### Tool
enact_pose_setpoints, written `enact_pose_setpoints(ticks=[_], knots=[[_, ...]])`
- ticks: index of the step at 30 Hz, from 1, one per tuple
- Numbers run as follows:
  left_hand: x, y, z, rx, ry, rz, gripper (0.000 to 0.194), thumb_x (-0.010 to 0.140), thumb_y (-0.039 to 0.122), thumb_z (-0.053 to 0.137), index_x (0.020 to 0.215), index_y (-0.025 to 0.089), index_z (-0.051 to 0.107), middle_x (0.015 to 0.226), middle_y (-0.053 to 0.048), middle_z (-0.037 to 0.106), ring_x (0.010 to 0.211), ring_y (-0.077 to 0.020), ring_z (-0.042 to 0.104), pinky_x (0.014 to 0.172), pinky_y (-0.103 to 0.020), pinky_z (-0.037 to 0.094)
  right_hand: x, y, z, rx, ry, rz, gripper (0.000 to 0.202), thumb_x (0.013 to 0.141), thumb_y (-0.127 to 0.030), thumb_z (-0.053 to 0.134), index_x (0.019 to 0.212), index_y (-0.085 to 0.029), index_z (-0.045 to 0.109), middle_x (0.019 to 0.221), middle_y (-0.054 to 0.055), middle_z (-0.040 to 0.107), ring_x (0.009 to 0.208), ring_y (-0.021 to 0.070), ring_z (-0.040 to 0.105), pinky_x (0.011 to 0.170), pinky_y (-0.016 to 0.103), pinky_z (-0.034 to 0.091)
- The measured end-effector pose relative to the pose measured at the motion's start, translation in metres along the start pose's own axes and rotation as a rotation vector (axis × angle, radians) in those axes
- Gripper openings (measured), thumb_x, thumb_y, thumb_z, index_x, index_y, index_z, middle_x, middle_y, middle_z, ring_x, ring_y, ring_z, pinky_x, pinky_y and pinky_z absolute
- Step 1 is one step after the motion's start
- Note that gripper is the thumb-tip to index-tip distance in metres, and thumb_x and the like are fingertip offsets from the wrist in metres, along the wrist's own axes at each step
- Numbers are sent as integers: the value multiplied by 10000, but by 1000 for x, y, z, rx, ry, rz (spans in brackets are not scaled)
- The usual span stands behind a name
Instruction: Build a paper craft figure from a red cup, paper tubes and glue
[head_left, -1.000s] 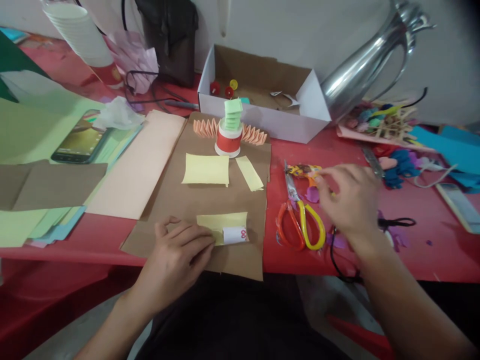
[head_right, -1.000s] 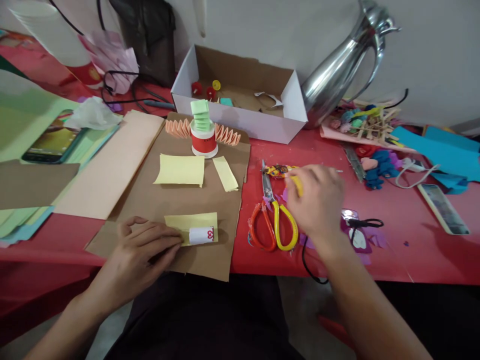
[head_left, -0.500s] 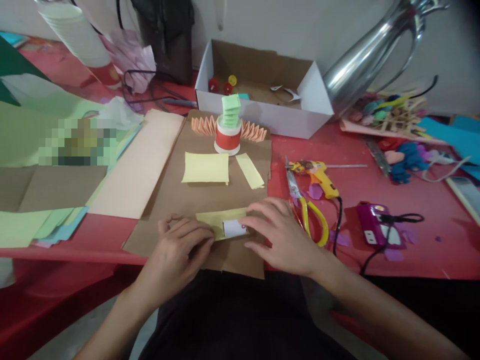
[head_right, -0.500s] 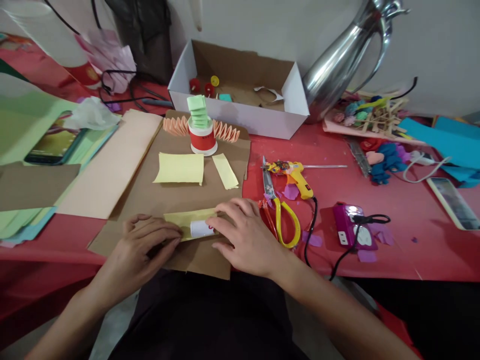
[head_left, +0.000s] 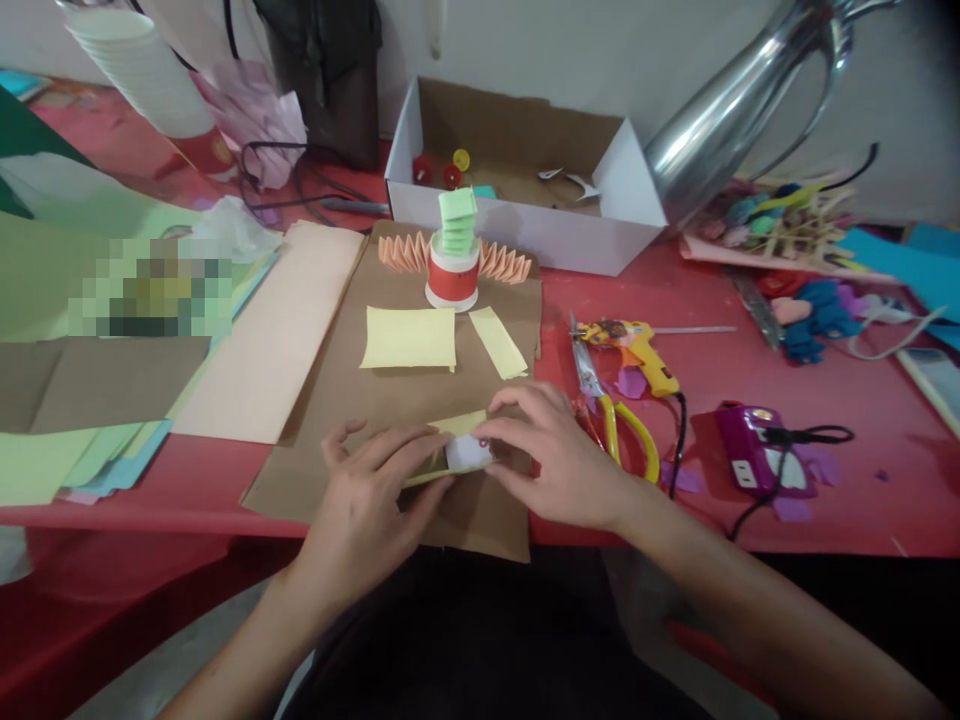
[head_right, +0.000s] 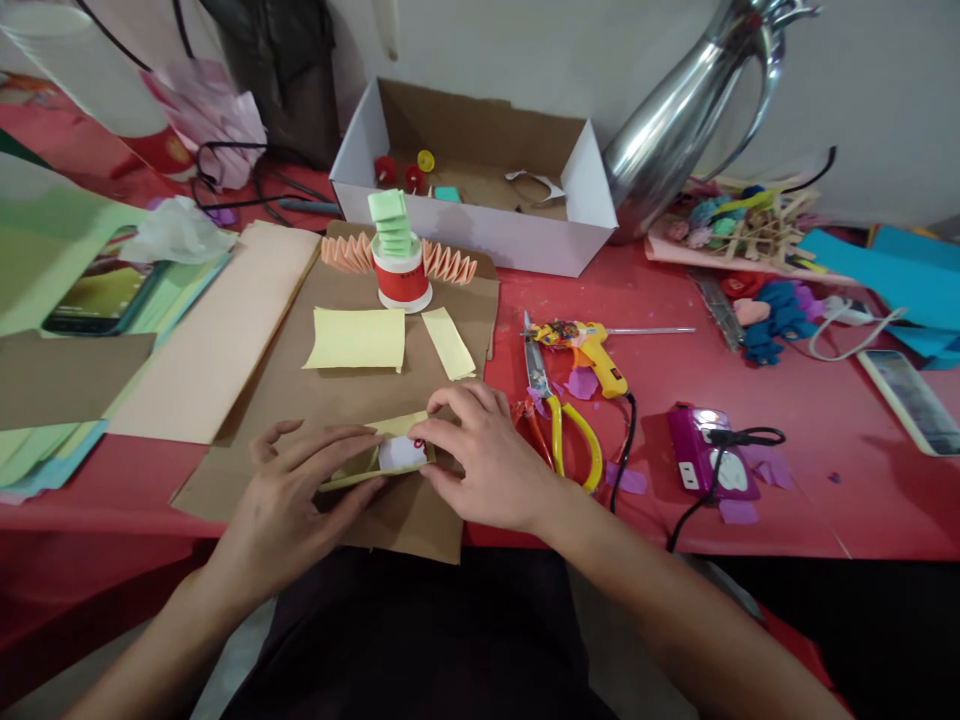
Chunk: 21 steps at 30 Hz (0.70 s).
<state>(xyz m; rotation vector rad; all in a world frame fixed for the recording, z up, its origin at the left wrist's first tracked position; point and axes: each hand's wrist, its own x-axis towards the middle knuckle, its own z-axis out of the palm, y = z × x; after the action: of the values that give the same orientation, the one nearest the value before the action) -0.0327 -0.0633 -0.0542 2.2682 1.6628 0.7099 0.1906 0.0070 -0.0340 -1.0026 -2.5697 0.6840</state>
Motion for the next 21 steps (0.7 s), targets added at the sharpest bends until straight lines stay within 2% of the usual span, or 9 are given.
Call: enact_pose_setpoints(ticks=[8, 12, 18, 21], knots=[[5, 2, -3, -3, 4, -58, 261, 898, 253, 582, 1154, 269, 626, 1248, -80, 640, 1158, -269, 598, 969, -462, 311, 16, 5, -7, 62, -71, 13, 252, 829, -231, 682, 1078, -207, 707, 1189, 113, 513, 1194, 287, 438, 1050, 497, 389], [9, 6, -4, -10, 14, -153, 210, 905, 281, 567, 1097, 276, 652, 1256, -69, 638, 1158, -268, 592, 975, -470, 300, 23, 7, -10, 69, -131, 25, 215, 831, -242, 681, 1039, -201, 719, 1191, 120, 498, 1212, 299, 420, 1059, 508, 375], [14, 9, -5, -54, -29, -248, 148, 914, 309, 533, 995, 288, 656, 1227, -19, 652, 1150, -258, 589, 961, -466, 300, 29, 9, -12, 132, -146, 75, 373, 809, -201, 683, 1166, -191, 577, 1206, 110, 519, 1190, 270, 447, 1049, 454, 395], [18, 9, -6, -69, -89, -296, 153, 923, 325, 495, 973, 266, 627, 1183, -22, 657, 1110, -267, 593, 918, -461, 332, 32, 10, -11, 143, -158, 140, 372, 828, -216, 671, 1177, -188, 545, 1213, 108, 536, 1183, 269, 457, 1040, 451, 400]])
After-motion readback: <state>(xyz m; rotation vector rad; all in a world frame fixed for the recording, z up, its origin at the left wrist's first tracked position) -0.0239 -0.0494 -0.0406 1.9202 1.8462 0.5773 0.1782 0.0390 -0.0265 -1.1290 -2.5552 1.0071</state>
